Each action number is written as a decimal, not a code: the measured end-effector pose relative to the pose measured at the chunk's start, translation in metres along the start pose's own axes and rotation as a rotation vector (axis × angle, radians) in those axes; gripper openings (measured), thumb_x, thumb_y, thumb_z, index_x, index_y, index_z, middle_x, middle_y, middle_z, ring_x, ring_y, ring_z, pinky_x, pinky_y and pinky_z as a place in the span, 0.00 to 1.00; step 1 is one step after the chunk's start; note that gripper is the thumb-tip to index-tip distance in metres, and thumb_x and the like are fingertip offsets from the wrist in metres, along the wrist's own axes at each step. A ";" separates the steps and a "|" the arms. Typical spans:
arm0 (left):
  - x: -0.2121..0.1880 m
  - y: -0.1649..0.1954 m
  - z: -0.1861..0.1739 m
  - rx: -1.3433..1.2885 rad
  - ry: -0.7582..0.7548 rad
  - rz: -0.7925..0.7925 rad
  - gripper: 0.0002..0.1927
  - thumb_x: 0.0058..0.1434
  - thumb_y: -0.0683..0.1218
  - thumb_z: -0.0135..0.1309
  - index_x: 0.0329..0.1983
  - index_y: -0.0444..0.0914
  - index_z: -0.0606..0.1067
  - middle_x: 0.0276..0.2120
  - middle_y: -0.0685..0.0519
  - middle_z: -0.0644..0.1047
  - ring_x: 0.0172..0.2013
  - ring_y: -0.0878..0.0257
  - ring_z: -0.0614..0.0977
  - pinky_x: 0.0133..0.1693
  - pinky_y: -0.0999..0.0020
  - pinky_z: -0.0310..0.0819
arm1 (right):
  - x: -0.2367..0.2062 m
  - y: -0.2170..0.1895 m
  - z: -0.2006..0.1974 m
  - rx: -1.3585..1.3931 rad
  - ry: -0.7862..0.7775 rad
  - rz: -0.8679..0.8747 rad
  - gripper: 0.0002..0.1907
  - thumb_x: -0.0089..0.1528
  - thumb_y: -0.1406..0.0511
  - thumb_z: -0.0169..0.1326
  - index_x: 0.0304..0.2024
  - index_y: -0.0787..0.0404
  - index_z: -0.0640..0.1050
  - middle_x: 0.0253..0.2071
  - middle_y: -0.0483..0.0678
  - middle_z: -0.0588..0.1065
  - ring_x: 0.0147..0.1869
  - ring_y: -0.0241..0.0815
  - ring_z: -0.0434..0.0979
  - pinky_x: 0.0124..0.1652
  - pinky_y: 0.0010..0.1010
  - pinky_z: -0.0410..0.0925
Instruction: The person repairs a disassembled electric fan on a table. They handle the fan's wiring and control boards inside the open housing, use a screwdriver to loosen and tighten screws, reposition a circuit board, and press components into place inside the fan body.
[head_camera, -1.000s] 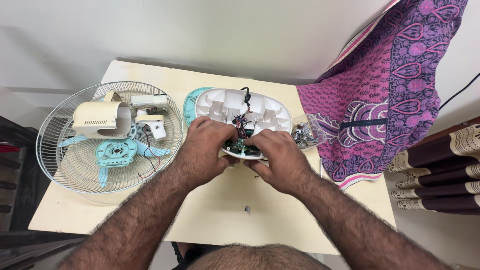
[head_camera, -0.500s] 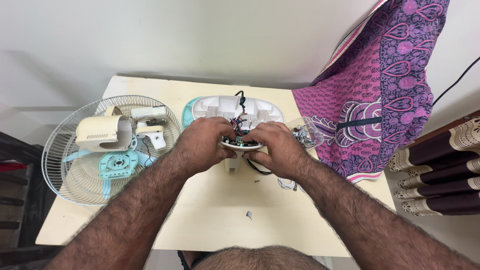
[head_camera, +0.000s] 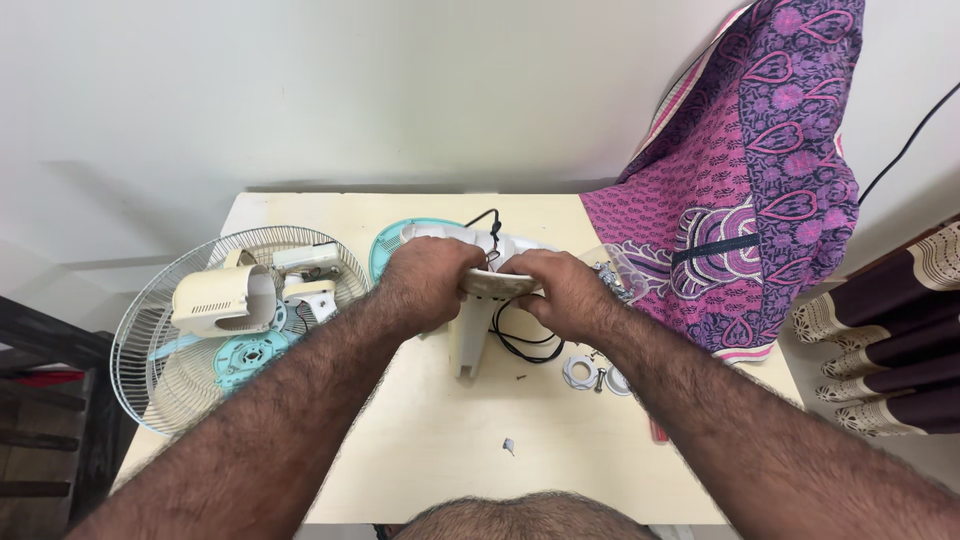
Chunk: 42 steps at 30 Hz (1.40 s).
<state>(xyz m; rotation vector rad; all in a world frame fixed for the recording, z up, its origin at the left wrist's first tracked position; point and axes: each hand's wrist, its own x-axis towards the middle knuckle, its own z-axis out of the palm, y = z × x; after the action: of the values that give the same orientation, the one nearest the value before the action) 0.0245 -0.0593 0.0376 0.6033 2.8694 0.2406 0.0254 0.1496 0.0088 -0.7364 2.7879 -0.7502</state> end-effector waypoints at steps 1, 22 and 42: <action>0.000 0.000 0.000 0.021 -0.003 0.006 0.11 0.60 0.43 0.60 0.47 0.44 0.79 0.40 0.50 0.82 0.48 0.54 0.82 0.53 0.54 0.76 | 0.000 0.001 0.000 0.023 -0.001 0.018 0.17 0.57 0.65 0.64 0.49 0.52 0.78 0.46 0.47 0.78 0.55 0.45 0.80 0.56 0.36 0.72; 0.080 -0.026 -0.088 -0.569 -0.392 0.113 0.23 0.39 0.38 0.71 0.43 0.34 0.83 0.38 0.47 0.87 0.41 0.56 0.88 0.52 0.60 0.82 | 0.069 0.034 -0.072 0.605 -0.249 -0.008 0.28 0.54 0.65 0.68 0.56 0.63 0.77 0.48 0.47 0.82 0.54 0.36 0.81 0.57 0.34 0.73; 0.082 -0.013 -0.092 -0.663 -0.607 0.006 0.23 0.45 0.39 0.68 0.48 0.34 0.82 0.44 0.46 0.86 0.51 0.54 0.86 0.61 0.55 0.76 | 0.057 0.034 -0.066 0.744 -0.265 0.088 0.28 0.56 0.64 0.66 0.58 0.64 0.77 0.50 0.48 0.82 0.58 0.39 0.80 0.63 0.37 0.70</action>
<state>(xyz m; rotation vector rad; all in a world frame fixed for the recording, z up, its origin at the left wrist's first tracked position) -0.0749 -0.0482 0.1109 0.4431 2.0329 0.8071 -0.0561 0.1752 0.0472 -0.5061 2.0475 -1.4209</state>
